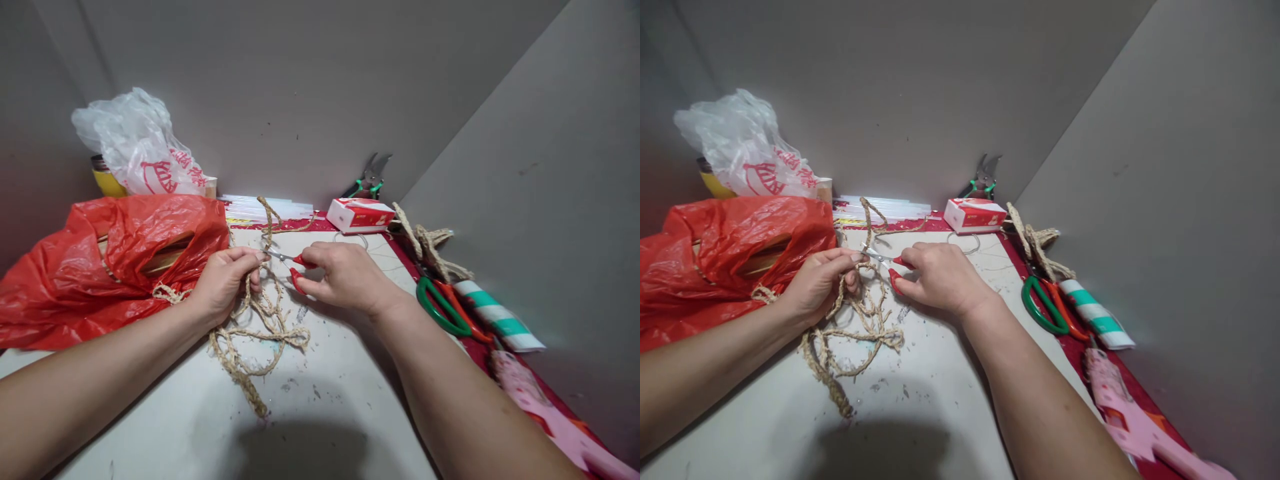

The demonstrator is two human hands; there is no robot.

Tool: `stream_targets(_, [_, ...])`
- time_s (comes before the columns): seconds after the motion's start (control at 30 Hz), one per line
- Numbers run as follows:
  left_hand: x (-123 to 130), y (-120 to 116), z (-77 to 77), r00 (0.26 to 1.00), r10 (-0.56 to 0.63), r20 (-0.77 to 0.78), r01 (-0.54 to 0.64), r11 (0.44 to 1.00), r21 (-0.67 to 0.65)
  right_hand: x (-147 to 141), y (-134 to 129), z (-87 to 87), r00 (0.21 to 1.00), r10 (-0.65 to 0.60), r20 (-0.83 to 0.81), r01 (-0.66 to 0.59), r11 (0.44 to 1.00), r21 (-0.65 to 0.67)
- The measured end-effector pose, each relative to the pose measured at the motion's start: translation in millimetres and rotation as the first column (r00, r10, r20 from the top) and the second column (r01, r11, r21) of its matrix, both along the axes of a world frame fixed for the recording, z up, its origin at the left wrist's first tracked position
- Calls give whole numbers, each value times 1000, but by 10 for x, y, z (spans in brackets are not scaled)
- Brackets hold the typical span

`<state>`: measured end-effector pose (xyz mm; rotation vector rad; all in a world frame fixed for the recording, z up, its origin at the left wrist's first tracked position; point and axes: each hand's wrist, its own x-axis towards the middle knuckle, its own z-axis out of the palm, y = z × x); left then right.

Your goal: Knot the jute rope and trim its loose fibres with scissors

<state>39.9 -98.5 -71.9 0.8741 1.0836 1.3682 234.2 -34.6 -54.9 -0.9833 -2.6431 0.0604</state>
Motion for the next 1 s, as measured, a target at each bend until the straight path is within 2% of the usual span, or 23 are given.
stream_targets(0.27, [-9,-12,5,999,20,36,-21,1000,15,-34,-29,25,997,-27,69,27,1000,1])
stream_targets(1.0, [4,9,15,995,83,63,-81,996,-27,-84,-49,-20,996,-46,74,48,999,-18])
